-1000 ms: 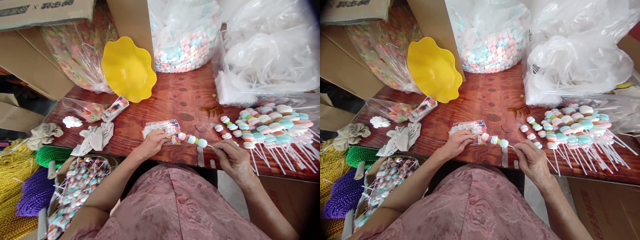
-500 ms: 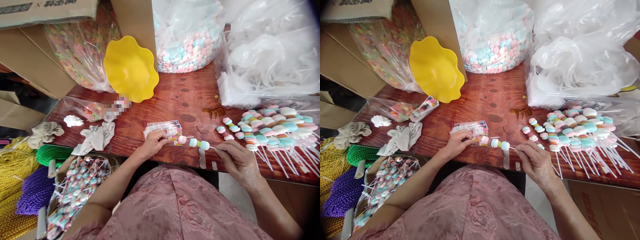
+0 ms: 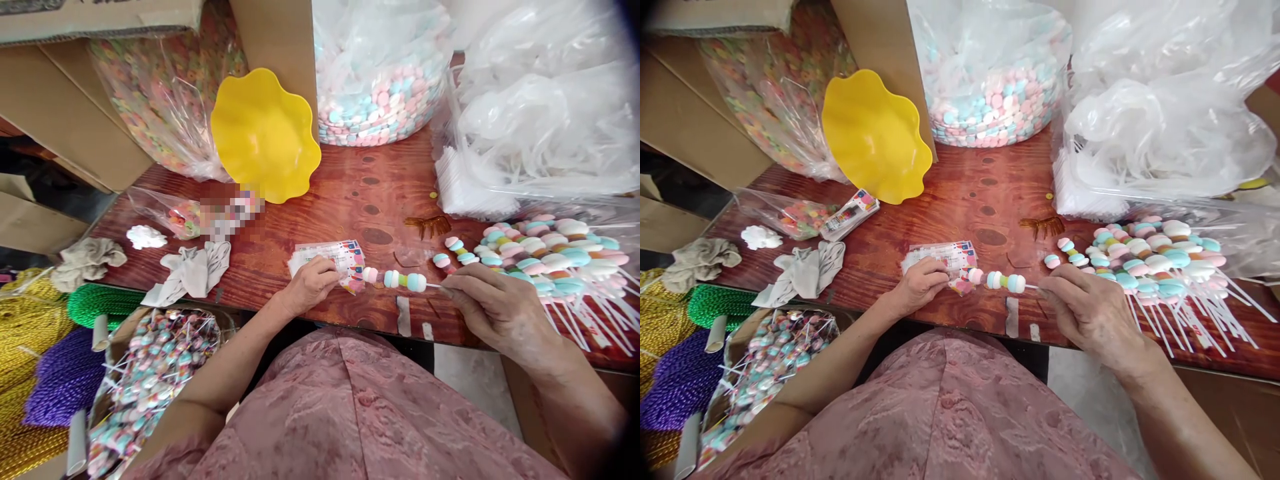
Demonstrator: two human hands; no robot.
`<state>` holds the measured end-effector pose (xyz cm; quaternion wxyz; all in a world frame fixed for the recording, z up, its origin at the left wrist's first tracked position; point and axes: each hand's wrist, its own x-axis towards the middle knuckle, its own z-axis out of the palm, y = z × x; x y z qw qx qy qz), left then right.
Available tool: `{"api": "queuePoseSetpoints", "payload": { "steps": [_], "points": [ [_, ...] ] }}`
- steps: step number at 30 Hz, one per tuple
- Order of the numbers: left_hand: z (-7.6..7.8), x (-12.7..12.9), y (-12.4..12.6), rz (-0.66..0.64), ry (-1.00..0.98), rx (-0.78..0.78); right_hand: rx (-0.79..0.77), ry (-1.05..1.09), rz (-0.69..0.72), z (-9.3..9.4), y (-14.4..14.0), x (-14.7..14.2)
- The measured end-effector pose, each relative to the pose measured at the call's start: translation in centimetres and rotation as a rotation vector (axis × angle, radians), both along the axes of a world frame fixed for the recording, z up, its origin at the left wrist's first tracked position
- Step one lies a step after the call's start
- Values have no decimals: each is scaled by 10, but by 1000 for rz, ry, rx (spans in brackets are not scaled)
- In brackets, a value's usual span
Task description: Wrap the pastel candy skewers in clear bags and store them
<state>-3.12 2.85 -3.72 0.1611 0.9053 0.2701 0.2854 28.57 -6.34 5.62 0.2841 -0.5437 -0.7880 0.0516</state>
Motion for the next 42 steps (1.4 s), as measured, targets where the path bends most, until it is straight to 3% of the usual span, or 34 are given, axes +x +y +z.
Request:
{"api": "queuePoseSetpoints", "payload": {
  "steps": [3,10,16,23,32,37,42],
  "points": [
    [0,0,2,15,-27,-51,28,-53,136,1,-3,0],
    [-1,-1,5,7,-94,-63,75,-20,119,-15,-11,-4],
    [1,1,2,-36,-54,23,56,-84,118,-28,-14,-6],
    [10,4,-1,-113,140,118,-16,-58,108,-27,-15,-16],
    [20,7,-3,-188,120,194,190,-281,187,-18,-16,-18],
    [18,10,-4,-181,11,117,221,-206,186,-23,-15,-23],
    [30,14,-6,-113,9,10,237,-91,206,-28,-15,-22]
  ]
}}
